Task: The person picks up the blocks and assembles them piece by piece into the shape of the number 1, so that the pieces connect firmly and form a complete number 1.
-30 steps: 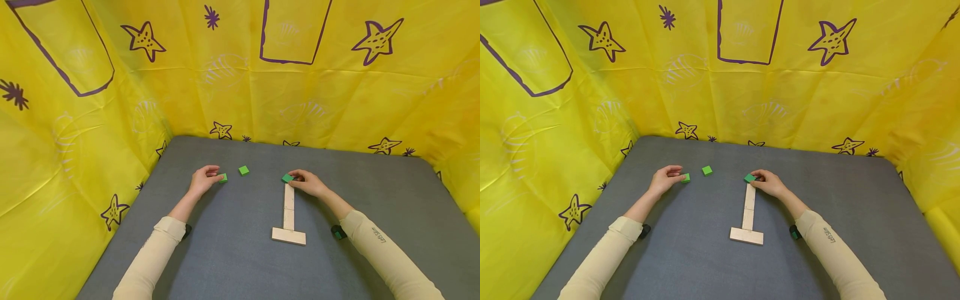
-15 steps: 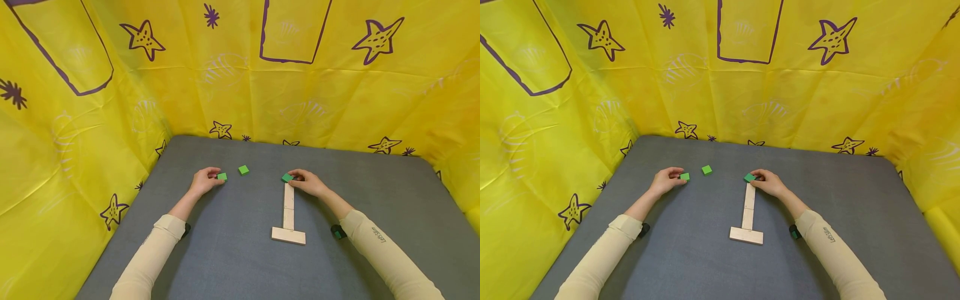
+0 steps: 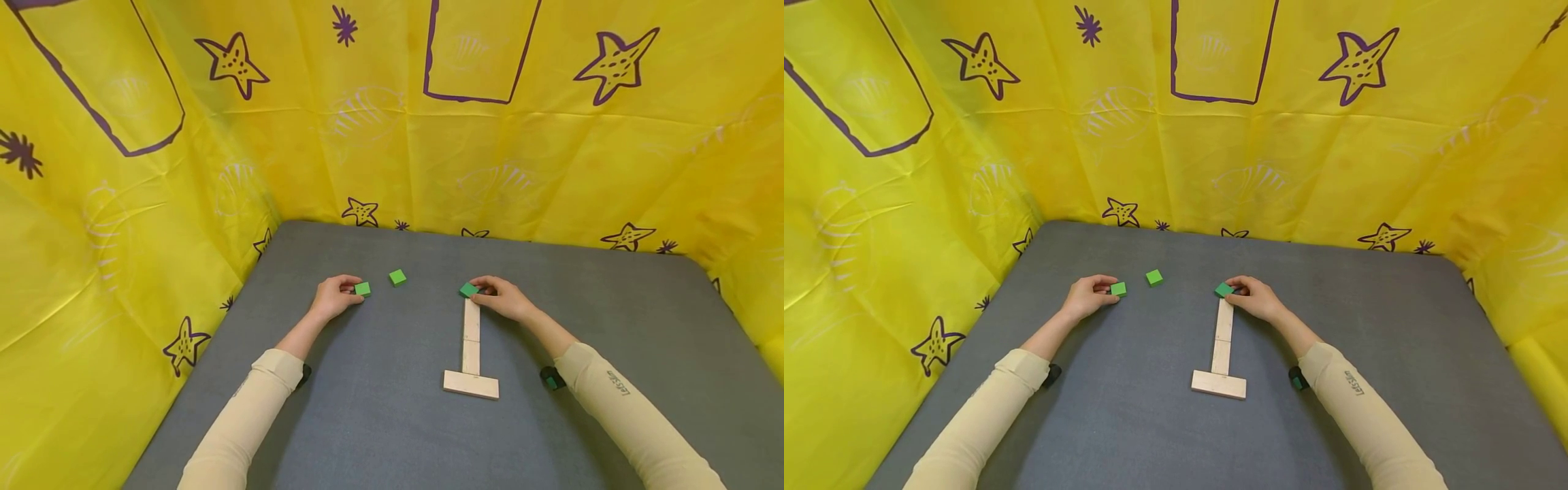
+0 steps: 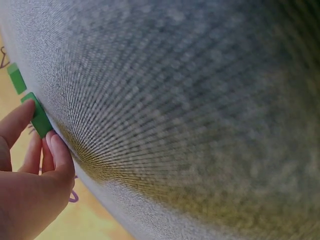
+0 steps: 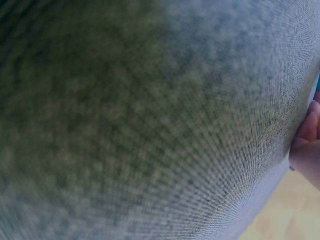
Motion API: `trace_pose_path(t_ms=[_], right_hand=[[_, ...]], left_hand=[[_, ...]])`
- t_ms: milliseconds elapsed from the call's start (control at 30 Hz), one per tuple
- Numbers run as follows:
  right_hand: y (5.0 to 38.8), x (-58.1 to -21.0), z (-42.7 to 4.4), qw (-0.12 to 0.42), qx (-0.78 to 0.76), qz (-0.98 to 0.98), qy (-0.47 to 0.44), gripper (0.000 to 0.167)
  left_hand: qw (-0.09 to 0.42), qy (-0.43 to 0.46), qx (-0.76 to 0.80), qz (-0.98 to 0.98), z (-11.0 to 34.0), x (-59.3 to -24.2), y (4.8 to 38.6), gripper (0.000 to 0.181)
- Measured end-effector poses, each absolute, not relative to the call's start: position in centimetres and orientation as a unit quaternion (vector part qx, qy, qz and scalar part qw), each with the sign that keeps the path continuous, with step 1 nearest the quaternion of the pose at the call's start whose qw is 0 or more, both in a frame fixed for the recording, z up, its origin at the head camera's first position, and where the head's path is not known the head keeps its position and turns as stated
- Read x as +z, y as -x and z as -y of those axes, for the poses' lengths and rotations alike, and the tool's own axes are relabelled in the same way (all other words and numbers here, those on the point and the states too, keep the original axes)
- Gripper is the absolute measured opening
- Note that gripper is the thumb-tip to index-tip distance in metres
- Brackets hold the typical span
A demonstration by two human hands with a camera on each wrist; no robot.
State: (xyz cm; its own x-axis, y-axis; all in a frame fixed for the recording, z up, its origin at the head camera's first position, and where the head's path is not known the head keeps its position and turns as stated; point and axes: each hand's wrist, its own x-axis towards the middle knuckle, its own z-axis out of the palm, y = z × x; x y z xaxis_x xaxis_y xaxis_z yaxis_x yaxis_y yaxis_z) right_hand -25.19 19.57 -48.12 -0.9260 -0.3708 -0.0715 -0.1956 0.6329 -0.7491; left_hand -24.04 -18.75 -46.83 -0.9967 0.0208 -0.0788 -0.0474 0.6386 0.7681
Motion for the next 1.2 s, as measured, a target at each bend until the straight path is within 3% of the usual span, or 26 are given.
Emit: trace_pose_path(t_ms=[1200], right_hand=[[25.2,-48.0,-19.5,0.107,-0.400,-0.898,0.150,0.041]], left_hand=[[-0.004,0.003,0.487,-0.874,14.6,-46.0,23.2,0.040]])
